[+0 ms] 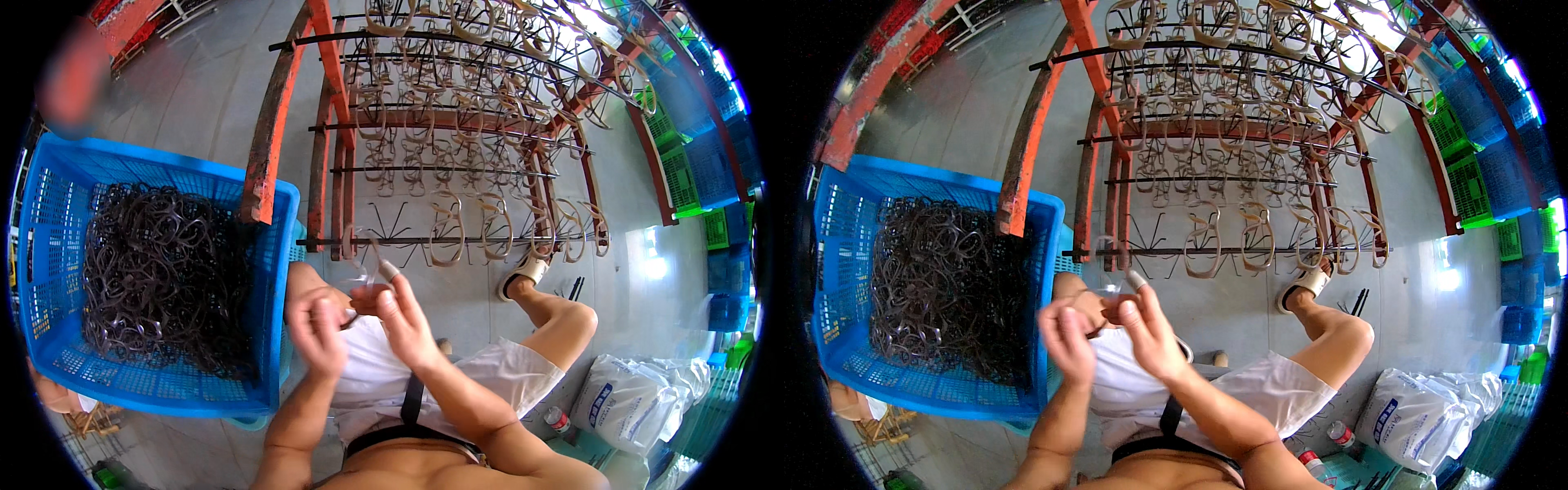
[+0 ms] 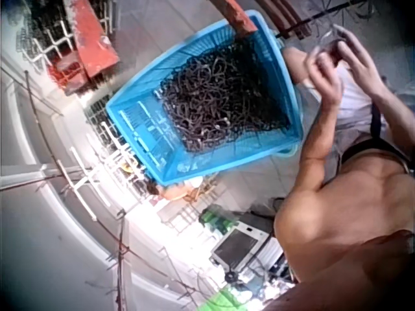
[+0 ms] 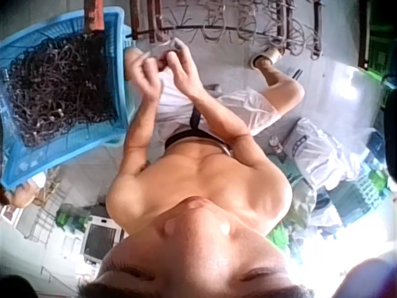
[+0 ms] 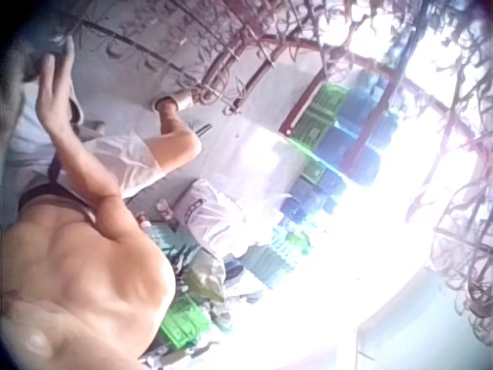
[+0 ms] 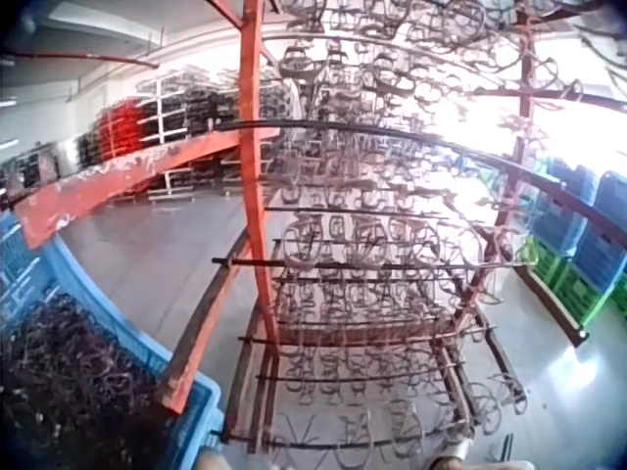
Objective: The person repeatedly picks metal hanger hooks from a blue basket and attaches them to horizontal rods on a multi-tiered rack. The person works one at a time, moving along the rack and occasionally adjusting the rods. The task continues throughout the clip with no visible completion state.
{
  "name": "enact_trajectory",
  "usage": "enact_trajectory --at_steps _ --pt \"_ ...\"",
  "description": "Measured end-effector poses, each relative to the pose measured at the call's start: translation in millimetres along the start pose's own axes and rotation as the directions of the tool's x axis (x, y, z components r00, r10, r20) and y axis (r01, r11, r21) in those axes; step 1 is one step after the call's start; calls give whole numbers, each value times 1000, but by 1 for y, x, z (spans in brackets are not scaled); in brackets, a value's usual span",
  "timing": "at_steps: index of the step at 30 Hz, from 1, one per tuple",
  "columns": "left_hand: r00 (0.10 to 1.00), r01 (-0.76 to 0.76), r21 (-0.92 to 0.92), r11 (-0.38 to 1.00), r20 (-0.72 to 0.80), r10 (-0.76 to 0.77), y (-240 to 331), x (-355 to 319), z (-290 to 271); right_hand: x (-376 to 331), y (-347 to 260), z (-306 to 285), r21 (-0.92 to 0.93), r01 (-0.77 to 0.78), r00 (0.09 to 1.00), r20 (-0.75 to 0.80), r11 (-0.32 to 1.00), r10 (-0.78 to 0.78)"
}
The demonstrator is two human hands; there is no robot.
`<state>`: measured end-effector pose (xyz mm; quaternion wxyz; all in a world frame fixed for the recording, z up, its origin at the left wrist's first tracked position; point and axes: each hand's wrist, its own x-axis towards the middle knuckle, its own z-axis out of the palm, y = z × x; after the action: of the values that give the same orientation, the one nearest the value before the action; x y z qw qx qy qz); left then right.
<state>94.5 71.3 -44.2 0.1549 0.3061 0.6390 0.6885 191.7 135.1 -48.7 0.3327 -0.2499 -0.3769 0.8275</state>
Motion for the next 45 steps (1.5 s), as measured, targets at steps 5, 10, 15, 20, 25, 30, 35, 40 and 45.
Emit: enact_trajectory --at_steps 5,10,15,20,25,30,35,40,45 --pt "865 -480 379 792 354 355 -16 23 -19 27 7 1 -402 164 828 -441 901 -347" --pt "986 82 987 140 -60 -156 -67 74 -123 72 5 -27 -717 -42 736 -493 696 -464" --pt "796 258 961 -101 -271 -541 -130 67 -178 90 22 -27 -778 -89 693 -497 622 -522" --pt "753 259 966 15 -192 -629 -156 71 -206 91 27 -25 -554 26 716 -571 832 -402" --pt "944 143 976 164 -85 -320 -110 70 -166 93 18 -22 -376 34 743 -610 926 -275" --pt "871 491 437 754 -281 -404 -86 64 -157 90 21 -16 -441 57 748 -575 896 -331" --pt "824 489 137 862 -398 -404 -79 49 -154 86 32 -8 -631 11 751 -507 776 -423" --pt "823 478 70 875 -384 -419 -82 38 -153 85 35 -3 -830 47 743 -344 556 -575" --pt "835 461 72 885 -373 -404 -76 36 -146 82 32 -8 -816 25 763 -357 577 -538"
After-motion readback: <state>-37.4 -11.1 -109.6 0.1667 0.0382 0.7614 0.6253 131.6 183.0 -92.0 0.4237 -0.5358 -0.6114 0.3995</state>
